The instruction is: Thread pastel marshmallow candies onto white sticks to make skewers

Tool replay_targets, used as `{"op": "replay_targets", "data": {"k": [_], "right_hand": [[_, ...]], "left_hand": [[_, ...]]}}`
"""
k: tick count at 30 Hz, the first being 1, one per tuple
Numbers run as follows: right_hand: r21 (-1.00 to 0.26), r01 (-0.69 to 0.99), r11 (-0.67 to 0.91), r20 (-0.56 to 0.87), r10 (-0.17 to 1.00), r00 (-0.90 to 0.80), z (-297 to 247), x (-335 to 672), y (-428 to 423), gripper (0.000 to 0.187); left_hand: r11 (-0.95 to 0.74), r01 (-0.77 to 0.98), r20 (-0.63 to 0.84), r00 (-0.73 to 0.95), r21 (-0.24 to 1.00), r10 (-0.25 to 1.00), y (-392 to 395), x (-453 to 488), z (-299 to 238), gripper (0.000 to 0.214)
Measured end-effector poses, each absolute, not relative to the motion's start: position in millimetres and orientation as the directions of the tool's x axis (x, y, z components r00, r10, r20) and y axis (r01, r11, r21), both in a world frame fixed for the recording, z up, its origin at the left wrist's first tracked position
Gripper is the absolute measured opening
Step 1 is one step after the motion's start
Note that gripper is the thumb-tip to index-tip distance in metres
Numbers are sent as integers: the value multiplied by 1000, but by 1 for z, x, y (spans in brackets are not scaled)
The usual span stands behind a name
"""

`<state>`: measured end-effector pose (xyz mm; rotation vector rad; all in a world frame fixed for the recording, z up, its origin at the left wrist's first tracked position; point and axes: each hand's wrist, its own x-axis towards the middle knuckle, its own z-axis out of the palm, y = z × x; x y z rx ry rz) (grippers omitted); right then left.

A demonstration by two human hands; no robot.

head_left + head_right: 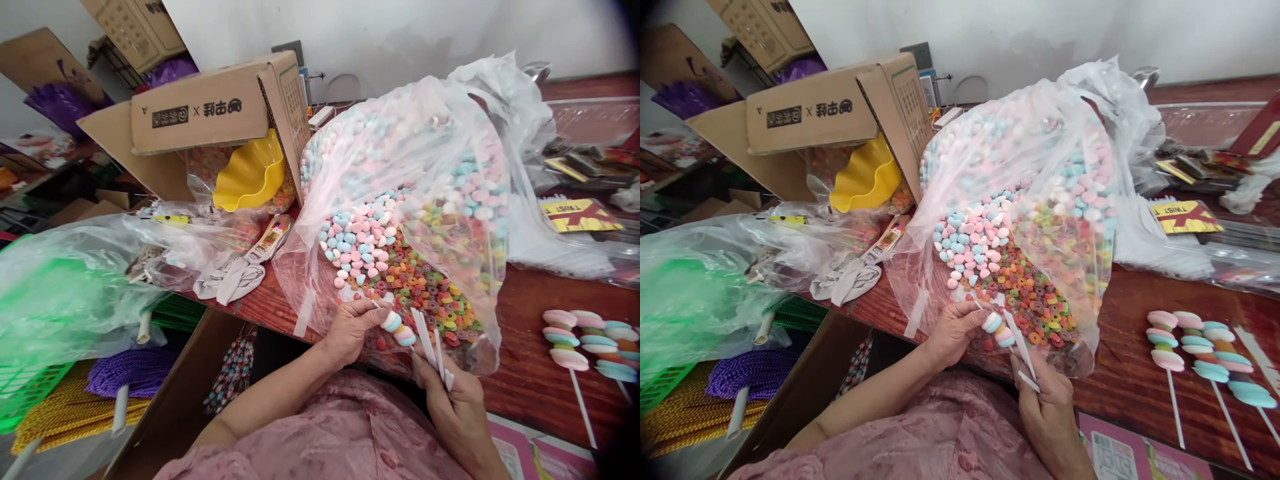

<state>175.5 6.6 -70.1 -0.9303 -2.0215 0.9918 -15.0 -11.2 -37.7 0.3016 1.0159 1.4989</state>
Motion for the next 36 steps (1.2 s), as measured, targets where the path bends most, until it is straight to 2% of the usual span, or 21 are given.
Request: {"op": "replay_targets", "data": {"k": [4, 7, 10, 12, 13, 14, 15, 16, 18, 20, 22, 24, 28, 30, 32, 34, 36], "right_hand": [[-852, 295, 433, 260, 838, -479, -67, 170, 3, 23], [-846, 322, 424, 257, 855, -450, -65, 169, 4, 28], [-842, 335, 423, 250, 856, -452, -65, 173, 9, 29], [-844, 357, 400, 256, 886, -387, -67, 179, 14, 28], [-848, 368, 381, 263, 905, -333, -68, 184, 17, 27], [-854, 374, 361, 269, 923, -276, -69, 188, 20, 26], [-862, 376, 340, 270, 936, -227, -70, 193, 23, 26], [-870, 371, 325, 271, 943, -192, -71, 197, 25, 26], [-879, 356, 318, 267, 946, -185, -72, 202, 27, 26], [-880, 343, 329, 258, 937, -237, -73, 203, 25, 26], [-880, 332, 340, 249, 925, -288, -77, 202, 21, 24], [-883, 325, 339, 248, 924, -291, -82, 201, 18, 21], [-880, 339, 331, 247, 931, -269, -87, 204, 18, 21], [-874, 342, 346, 254, 924, -287, -84, 204, 20, 21], [-864, 341, 371, 273, 913, -303, -78, 202, 22, 20], [-850, 341, 402, 297, 900, -319, -72, 198, 22, 19], [-831, 338, 442, 331, 881, -339, -67, 194, 21, 19]], "left_hand": [[153, -636, -362, -211, 756, 908, -15, -7, -44, 38], [178, -534, -329, -203, 826, 922, -17, -4, -46, 40], [164, -283, -221, -185, 945, 958, -9, -18, -40, 46], [38, 31, -29, -255, 999, 967, 5, -39, -32, 43], [-51, 248, 130, -315, 967, 940, 15, -53, -28, 36], [-117, 476, 300, -327, 871, 896, 25, -67, -23, 30], [-134, 668, 406, -269, 732, 874, 36, -80, -20, 22], [-144, 808, 451, -162, 571, 878, 46, -91, -17, 18], [-202, 944, 369, 95, 263, 925, 64, -107, -13, 20], [-258, 963, 254, 233, 71, 939, 77, -112, -13, 20], [-253, 967, 276, 237, 21, 931, 82, -110, -14, 19], [-228, 969, 390, 175, 94, 904, 80, -105, -17, 19], [-234, 918, 551, 20, 321, 834, 65, -99, -22, 16], [-237, 912, 595, -9, 334, 804, 56, -96, -25, 15], [-279, 928, 592, 84, 245, 801, 47, -93, -29, 17], [-362, 925, 510, 258, 114, 820, 41, -89, -35, 20], [-395, 917, 421, 338, 53, 842, 36, -88, -41, 22]]}}
